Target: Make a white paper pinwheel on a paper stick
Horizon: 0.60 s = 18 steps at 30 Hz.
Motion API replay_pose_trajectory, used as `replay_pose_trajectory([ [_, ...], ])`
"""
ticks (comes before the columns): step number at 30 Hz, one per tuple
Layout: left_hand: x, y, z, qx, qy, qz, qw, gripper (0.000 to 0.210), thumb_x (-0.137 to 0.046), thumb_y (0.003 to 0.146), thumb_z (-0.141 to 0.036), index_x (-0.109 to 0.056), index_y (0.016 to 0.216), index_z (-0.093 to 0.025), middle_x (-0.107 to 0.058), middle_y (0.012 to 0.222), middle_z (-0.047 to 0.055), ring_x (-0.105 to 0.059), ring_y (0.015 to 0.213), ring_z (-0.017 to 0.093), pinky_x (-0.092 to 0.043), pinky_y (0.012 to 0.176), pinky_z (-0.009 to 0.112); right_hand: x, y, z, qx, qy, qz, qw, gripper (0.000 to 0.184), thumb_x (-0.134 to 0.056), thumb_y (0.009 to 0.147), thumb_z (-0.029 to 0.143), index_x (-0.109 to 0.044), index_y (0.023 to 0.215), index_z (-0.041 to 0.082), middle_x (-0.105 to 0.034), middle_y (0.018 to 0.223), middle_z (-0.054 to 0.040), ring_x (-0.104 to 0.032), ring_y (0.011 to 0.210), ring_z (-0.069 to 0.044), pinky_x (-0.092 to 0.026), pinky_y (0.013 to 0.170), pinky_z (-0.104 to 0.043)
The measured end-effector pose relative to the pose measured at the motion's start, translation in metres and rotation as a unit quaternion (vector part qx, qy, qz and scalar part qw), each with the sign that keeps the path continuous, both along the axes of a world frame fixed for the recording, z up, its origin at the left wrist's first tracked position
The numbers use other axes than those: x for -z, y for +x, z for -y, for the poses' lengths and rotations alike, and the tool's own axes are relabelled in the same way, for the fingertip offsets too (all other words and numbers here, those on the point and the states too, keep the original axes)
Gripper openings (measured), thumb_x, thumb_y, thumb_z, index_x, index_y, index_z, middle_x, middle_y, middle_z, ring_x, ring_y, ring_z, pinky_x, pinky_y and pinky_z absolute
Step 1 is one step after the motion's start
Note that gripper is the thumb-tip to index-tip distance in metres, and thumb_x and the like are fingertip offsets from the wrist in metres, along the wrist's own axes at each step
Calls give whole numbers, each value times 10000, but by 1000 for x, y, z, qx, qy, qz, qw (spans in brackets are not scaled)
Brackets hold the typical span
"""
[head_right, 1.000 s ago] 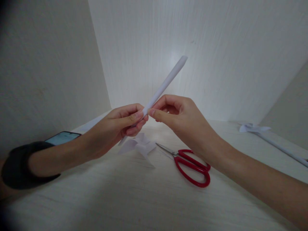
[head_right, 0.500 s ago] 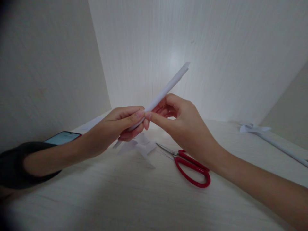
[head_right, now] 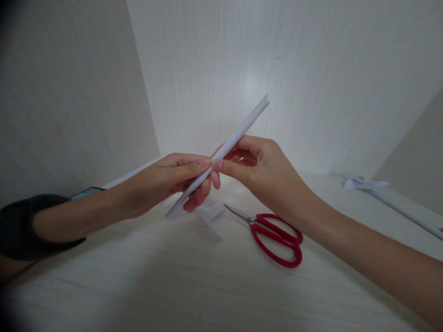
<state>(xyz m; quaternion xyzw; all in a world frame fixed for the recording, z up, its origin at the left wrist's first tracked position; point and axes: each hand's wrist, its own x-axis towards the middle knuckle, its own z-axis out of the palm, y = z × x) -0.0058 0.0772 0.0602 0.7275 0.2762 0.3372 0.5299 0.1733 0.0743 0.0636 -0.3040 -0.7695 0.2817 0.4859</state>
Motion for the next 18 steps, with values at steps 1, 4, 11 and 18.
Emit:
replay_pose_trajectory([
  [1, 0, 0, 0, 2, -2, -5, 1000, 315, -457, 924, -350, -612, 748, -140, -556, 515, -22, -518, 447, 82, -404, 454, 180, 0, 0, -1, 3, -2, 1, 1000, 78, -735, 776, 259, -711, 801, 189, -716, 762, 8, -667, 754, -147, -525, 718, -255],
  [4, -2, 0, 0, 4, 6, -23, 1000, 270, -490, 912, -325, -623, 783, -129, -575, 535, -17, -532, 470, 81, -401, 464, 172, 2, 1, -3, 14, -5, 14, 1000, 94, -709, 790, 269, -713, 766, 178, -690, 694, 9, -644, 702, -135, -503, 685, -249],
  [11, -7, 3, -2, -52, 34, -113, 992, 250, -465, 904, -228, -602, 722, -127, -571, 510, -6, -418, 412, 58, -320, 423, 167, -1, 11, -1, 15, -79, 69, 994, 87, -664, 771, 210, -748, 789, 227, -709, 778, 22, -634, 780, -137, -491, 738, -257],
  [18, -7, -1, -10, -54, 154, -175, 971, 267, -526, 824, -291, -656, 644, -144, -593, 505, 20, -382, 408, 61, -218, 386, 188, -13, 54, 22, 94, -89, 346, 929, 138, -655, 751, 195, -775, 820, 200, -688, 664, 8, -586, 577, -110, -410, 486, -209],
])
